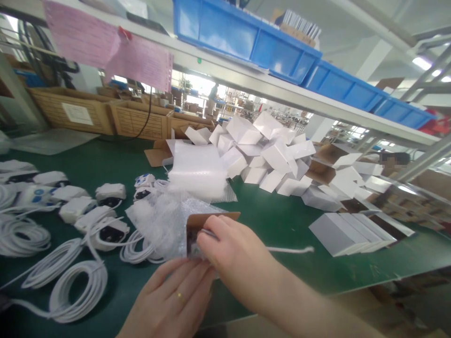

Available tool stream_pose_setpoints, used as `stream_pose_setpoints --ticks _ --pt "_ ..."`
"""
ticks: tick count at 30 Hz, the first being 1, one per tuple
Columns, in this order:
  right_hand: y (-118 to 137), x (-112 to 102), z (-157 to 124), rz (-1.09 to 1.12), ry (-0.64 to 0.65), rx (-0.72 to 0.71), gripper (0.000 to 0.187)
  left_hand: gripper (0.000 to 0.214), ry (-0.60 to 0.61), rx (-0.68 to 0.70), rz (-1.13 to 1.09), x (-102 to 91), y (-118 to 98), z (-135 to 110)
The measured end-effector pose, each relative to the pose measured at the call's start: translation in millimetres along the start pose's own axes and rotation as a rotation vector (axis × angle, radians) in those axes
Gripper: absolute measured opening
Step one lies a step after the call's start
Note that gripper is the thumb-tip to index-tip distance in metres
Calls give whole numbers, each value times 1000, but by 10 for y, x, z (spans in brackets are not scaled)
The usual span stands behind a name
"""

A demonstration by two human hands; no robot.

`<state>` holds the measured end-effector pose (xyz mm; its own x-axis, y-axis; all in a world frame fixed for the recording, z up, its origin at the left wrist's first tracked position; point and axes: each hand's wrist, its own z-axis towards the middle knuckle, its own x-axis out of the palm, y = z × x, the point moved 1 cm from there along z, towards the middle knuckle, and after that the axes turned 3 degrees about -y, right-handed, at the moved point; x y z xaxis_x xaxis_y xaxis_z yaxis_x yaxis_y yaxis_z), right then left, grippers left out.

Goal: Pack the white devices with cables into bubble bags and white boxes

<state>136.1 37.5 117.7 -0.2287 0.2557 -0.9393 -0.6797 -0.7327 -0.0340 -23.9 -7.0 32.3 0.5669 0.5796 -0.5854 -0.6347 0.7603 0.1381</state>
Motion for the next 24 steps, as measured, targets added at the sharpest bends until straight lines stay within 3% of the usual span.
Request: stream_pose_setpoints --ticks 3,9,13,16,21,24 --pt "-64 64 5 -89 32 0 17 41 -14 -56 63 87 27 47" --pt "-109 -94 -84 65 76 191 17 48 -20 -63 72 90 47 -15" --pt "-22 -126 -139 8 168 297 18 46 -25 -67 67 87 30 -49" --pt "70 -41 -62 -83 246 334 22 46 -48 -71 28 97 37 -54" --pt "136 59 162 -34 457 339 20 46 -59 -86 -24 88 72 -16" --pt "69 89 225 -17 468 343 19 48 -30 -85 -51 90 92 8"
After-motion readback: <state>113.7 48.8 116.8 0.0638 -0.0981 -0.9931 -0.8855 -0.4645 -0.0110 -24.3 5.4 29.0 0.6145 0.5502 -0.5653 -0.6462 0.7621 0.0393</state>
